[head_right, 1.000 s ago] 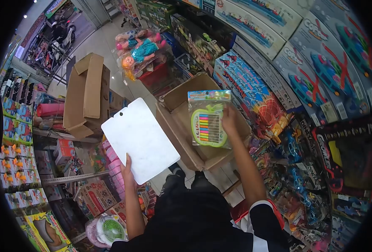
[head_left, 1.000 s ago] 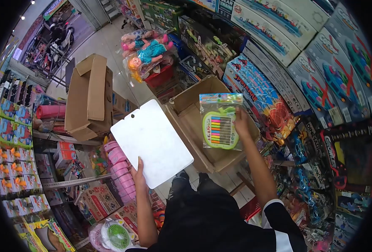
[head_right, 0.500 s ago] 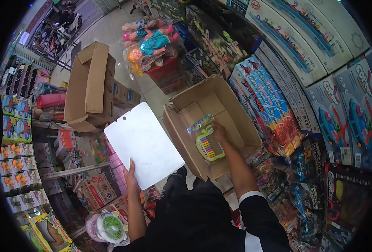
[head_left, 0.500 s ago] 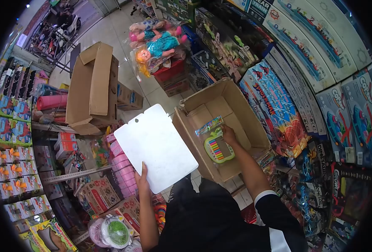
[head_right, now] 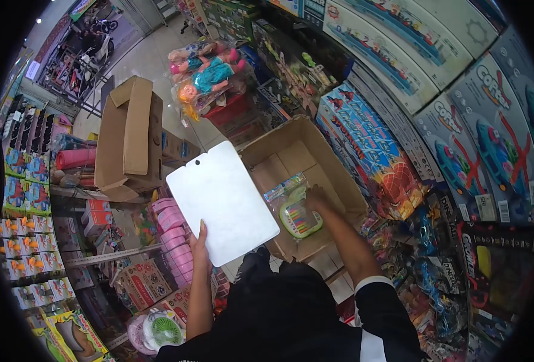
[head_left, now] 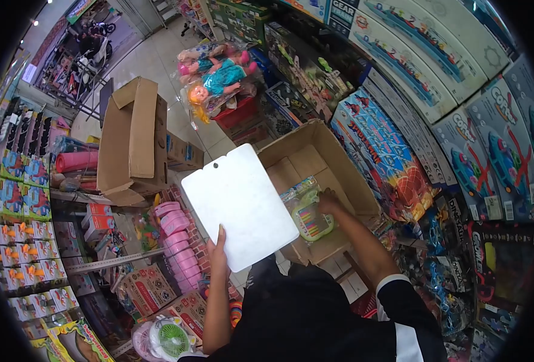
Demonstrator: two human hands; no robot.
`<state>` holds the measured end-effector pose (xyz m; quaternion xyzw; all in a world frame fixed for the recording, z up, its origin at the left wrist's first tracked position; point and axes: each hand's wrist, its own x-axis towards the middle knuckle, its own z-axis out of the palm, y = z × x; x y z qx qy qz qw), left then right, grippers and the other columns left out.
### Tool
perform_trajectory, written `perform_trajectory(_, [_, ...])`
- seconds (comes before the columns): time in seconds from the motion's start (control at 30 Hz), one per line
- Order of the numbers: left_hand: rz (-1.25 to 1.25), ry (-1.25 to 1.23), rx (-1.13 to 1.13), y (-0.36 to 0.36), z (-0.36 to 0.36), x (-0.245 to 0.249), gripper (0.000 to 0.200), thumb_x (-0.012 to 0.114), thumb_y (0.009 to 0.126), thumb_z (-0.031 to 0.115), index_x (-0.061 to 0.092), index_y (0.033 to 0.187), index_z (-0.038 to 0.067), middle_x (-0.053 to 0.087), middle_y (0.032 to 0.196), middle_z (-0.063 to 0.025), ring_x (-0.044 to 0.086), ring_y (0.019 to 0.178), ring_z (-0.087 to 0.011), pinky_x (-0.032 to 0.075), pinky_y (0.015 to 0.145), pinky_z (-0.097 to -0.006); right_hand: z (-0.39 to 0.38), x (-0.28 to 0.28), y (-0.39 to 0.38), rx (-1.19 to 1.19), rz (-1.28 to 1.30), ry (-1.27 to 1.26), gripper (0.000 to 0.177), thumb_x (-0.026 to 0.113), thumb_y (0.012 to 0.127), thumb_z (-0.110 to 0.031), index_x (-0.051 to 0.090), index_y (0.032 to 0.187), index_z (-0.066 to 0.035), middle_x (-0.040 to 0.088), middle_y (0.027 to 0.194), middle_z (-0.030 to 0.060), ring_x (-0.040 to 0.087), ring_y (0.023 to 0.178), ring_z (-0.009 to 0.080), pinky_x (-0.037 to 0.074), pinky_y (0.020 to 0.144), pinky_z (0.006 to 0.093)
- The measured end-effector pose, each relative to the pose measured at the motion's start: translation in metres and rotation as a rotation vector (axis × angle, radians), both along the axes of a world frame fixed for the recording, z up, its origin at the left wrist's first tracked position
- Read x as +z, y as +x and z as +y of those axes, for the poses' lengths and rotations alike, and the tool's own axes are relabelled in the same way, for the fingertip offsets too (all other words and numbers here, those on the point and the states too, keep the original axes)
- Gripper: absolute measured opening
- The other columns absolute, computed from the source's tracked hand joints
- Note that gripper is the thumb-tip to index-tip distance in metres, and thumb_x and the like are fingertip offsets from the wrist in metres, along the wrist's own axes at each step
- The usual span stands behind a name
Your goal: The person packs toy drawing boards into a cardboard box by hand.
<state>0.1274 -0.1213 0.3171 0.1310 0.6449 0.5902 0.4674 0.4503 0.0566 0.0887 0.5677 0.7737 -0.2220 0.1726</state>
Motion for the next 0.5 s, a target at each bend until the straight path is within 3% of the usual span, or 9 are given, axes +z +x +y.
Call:
perform_trajectory(0.07, [-0.043, 0.002, -0.037, 0.008, 0.008, -0.007, 0.049, 0.064, 0.097, 0.031, 0.049, 0.128, -0.004, 0.060, 0.122, -0.0121, 0.061, 0.108, -0.0187, 0.049, 0.094, -0.0329, 0.012, 0.023, 0.000, -0.039, 0.024, -0.103, 0.052, 0.062, 0.090, -0.026, 0.051, 0.135, -0.003, 0.054, 0.128, 0.0206, 0.054, 0.118, 0.0311, 0.046, 0.097, 0.0424])
perform_trajectory(0.13, [-0.077, -0.021, -0.067, 0.018, 0.015, -0.015, 0.048, 0.063, 0.098, 0.031, 0.050, 0.129, -0.004, 0.061, 0.122, -0.0118, 0.061, 0.107, -0.0185, 0.050, 0.092, -0.0324, 0.004, 0.116, -0.001, -0.534, 0.983, -0.642, 0.059, 0.060, 0.095, -0.041, 0.048, 0.141, -0.006, 0.054, 0.131, 0.0163, 0.052, 0.120, 0.0228, 0.044, 0.098, 0.0377])
perform_trajectory(0.17, [-0.114, 0.029, -0.110, 0.028, 0.022, -0.013, 0.047, 0.062, 0.099, 0.030, 0.051, 0.129, -0.004, 0.062, 0.121, -0.0116, 0.061, 0.107, -0.0183, 0.050, 0.092, -0.0321, -0.007, 0.151, -0.004, -0.542, 0.980, -0.639, 0.059, 0.060, 0.095, -0.041, 0.048, 0.141, -0.006, 0.054, 0.131, 0.0163, 0.052, 0.120, 0.0228, 0.044, 0.098, 0.0377])
perform_trajectory(0.23, [-0.183, 0.110, -0.206, 0.041, 0.033, -0.017, 0.049, 0.062, 0.098, 0.031, 0.048, 0.132, -0.001, 0.062, 0.123, -0.0124, 0.064, 0.107, -0.0202, 0.053, 0.091, -0.0350, -0.033, 0.203, -0.007, -0.604, 1.319, -0.562, 0.052, 0.057, 0.099, -0.037, 0.055, 0.132, 0.003, 0.062, 0.125, 0.0125, 0.057, 0.110, 0.0159, 0.047, 0.094, 0.0341])
perform_trajectory(0.33, [-0.254, 0.109, -0.303, 0.061, 0.051, -0.030, 0.048, 0.058, 0.101, 0.032, 0.049, 0.132, -0.002, 0.061, 0.125, -0.0120, 0.061, 0.111, -0.0191, 0.050, 0.095, -0.0338, -0.051, 0.221, -0.001, -0.391, 1.281, -0.344, 0.041, 0.062, 0.098, -0.028, 0.060, 0.124, 0.004, 0.068, 0.109, 0.0100, 0.060, 0.099, 0.0143, 0.049, 0.089, 0.0322])
perform_trajectory(0.37, [-0.184, 0.112, -0.359, 0.067, 0.059, -0.029, 0.048, 0.057, 0.102, 0.032, 0.048, 0.133, -0.003, 0.060, 0.126, -0.0120, 0.059, 0.114, -0.0187, 0.048, 0.098, -0.0334, -0.055, 0.231, 0.001, -0.530, 1.321, -0.342, 0.036, 0.065, 0.096, -0.022, 0.063, 0.119, 0.005, 0.069, 0.106, 0.0097, 0.061, 0.095, 0.0135, 0.050, 0.085, 0.0315])
perform_trajectory(0.43, [0.016, 0.142, -0.478, 0.081, 0.075, -0.020, 0.048, 0.054, 0.104, 0.028, 0.044, 0.138, -0.003, 0.059, 0.128, -0.0111, 0.055, 0.119, -0.0177, 0.041, 0.104, -0.0322, -0.064, 0.250, 0.006, -0.555, 1.335, -0.265, 0.035, 0.065, 0.096, -0.022, 0.064, 0.118, 0.005, 0.070, 0.104, 0.0095, 0.062, 0.093, 0.0130, 0.050, 0.085, 0.0316])
perform_trajectory(0.47, [0.035, 0.204, -0.494, 0.085, 0.082, -0.032, 0.050, 0.060, 0.100, 0.024, 0.042, 0.139, -0.002, 0.055, 0.132, -0.0124, 0.051, 0.122, -0.0203, 0.044, 0.101, -0.0345, -0.066, 0.262, 0.009, -0.577, 1.353, -0.181, 0.034, 0.064, 0.096, -0.021, 0.064, 0.117, 0.006, 0.070, 0.103, 0.0093, 0.062, 0.091, 0.0125, 0.050, 0.084, 0.0317])
perform_trajectory(0.5, [0.179, 0.223, -0.494, 0.091, 0.084, -0.035, 0.054, 0.061, 0.100, 0.023, 0.038, 0.142, -0.001, 0.050, 0.137, -0.0137, 0.049, 0.126, -0.0229, 0.043, 0.103, -0.0364, -0.068, 0.278, 0.011, -0.460, 1.283, -0.083, 0.036, 0.064, 0.094, -0.014, 0.060, 0.123, 0.007, 0.070, 0.107, 0.0125, 0.063, 0.098, 0.0147, 0.048, 0.089, 0.0295])
